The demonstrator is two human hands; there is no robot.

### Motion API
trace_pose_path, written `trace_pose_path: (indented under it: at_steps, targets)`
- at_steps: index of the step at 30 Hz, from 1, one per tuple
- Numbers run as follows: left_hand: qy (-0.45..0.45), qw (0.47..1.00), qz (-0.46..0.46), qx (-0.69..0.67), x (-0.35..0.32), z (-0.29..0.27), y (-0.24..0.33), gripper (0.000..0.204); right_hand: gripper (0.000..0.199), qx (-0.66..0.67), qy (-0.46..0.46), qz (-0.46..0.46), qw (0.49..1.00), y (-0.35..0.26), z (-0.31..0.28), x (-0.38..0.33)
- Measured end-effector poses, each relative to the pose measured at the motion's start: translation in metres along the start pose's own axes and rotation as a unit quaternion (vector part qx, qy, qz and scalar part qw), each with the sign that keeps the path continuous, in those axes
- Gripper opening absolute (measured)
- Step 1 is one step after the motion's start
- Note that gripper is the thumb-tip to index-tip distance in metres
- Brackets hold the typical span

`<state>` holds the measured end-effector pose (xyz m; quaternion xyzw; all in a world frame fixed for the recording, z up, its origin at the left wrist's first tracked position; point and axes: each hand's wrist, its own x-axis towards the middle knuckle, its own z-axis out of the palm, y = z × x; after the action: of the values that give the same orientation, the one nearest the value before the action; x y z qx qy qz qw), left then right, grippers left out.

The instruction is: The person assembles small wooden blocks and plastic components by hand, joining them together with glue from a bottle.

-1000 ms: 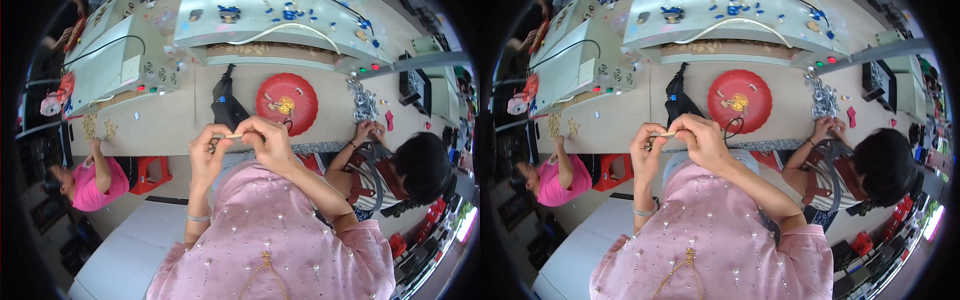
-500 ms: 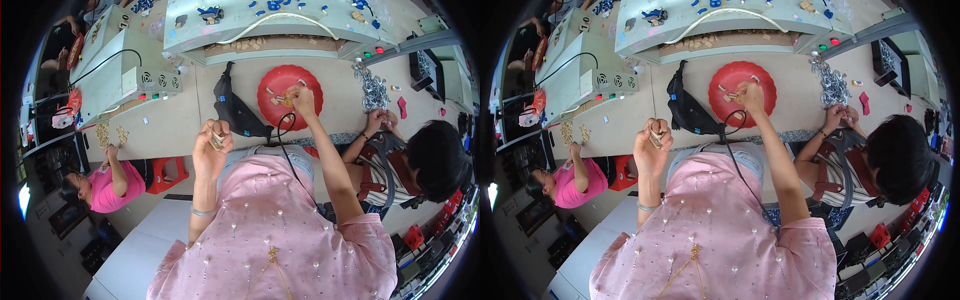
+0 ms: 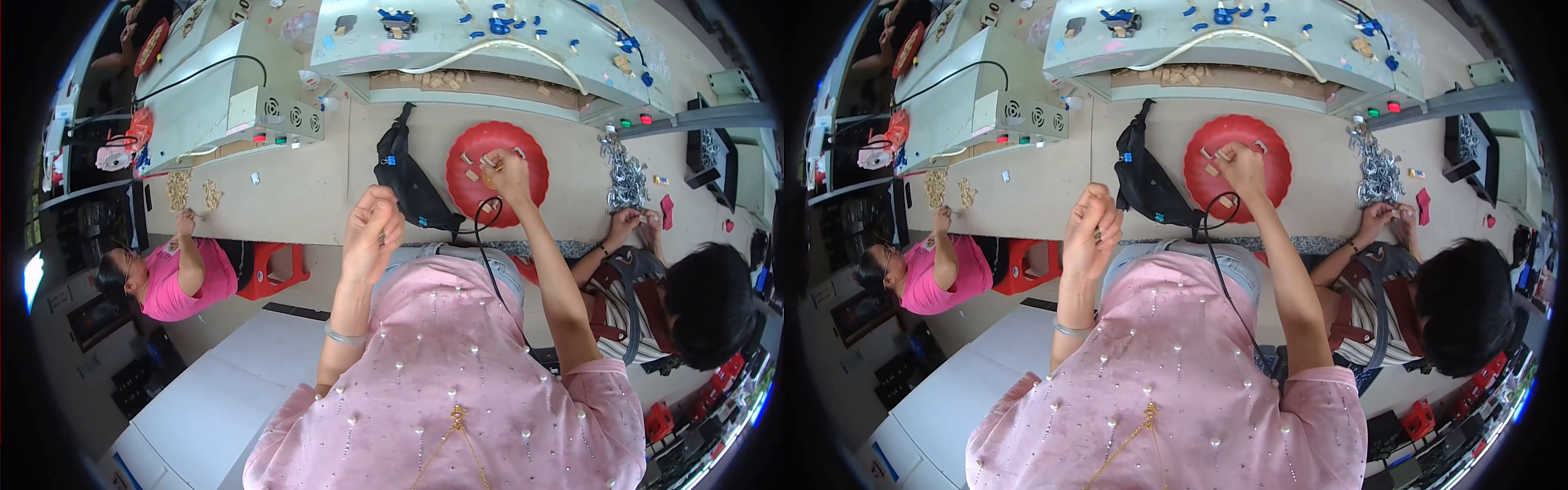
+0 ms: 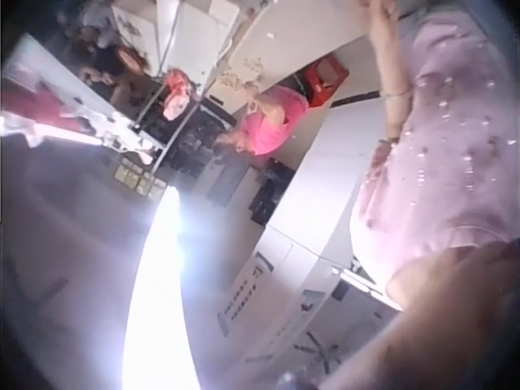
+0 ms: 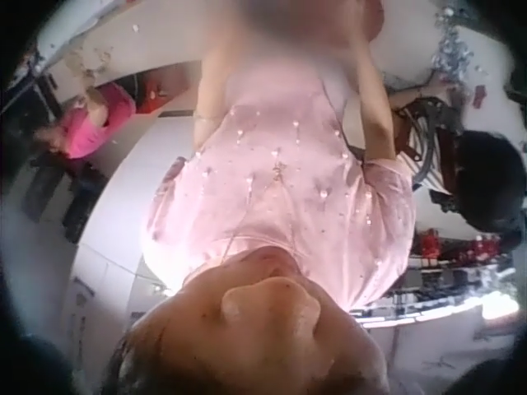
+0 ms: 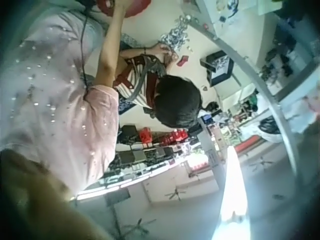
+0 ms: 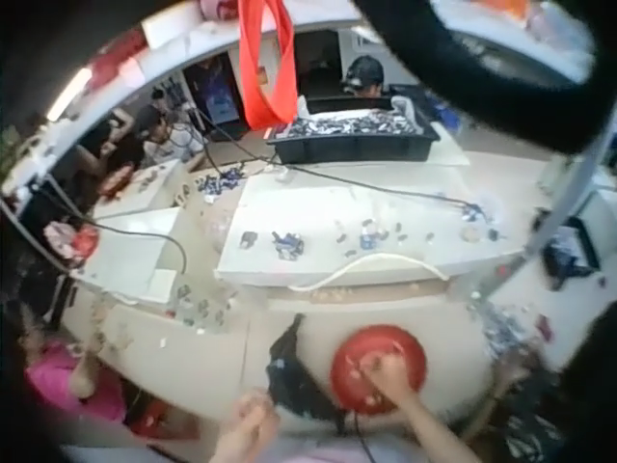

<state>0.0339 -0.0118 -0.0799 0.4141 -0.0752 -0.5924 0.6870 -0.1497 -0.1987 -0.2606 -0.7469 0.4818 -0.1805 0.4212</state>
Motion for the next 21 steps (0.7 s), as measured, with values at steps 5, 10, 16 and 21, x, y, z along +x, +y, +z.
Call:
trace_pose_path:
  at_steps: [5, 10, 16, 21]
  targets:
    - [-0.004, 0.965, 0.045, 0.257, 0.008, 0.016, 0.006, 0.033, 0.014, 0.115, -0.006, -0.084, 0.990, -0.164, -0.065, -0.056]
    - [-0.078, 0.935, 0.113, 0.327, 0.015, 0.024, 0.005, 0.034, 0.021, 0.122, -0.014, -0.177, 0.977, -0.213, -0.069, -0.085]
    - [-0.085, 0.952, 0.108, 0.273, 0.001, 0.020, 0.015, 0.022, 0.040, 0.198, -0.066, -0.150, 0.967, -0.214, -0.056, -0.089]
    - [-0.071, 0.981, 0.057, 0.172, -0.009, 0.007, 0.019, 0.015, 0.034, 0.401, -0.133, -0.086, 0.902, -0.221, -0.050, -0.095]
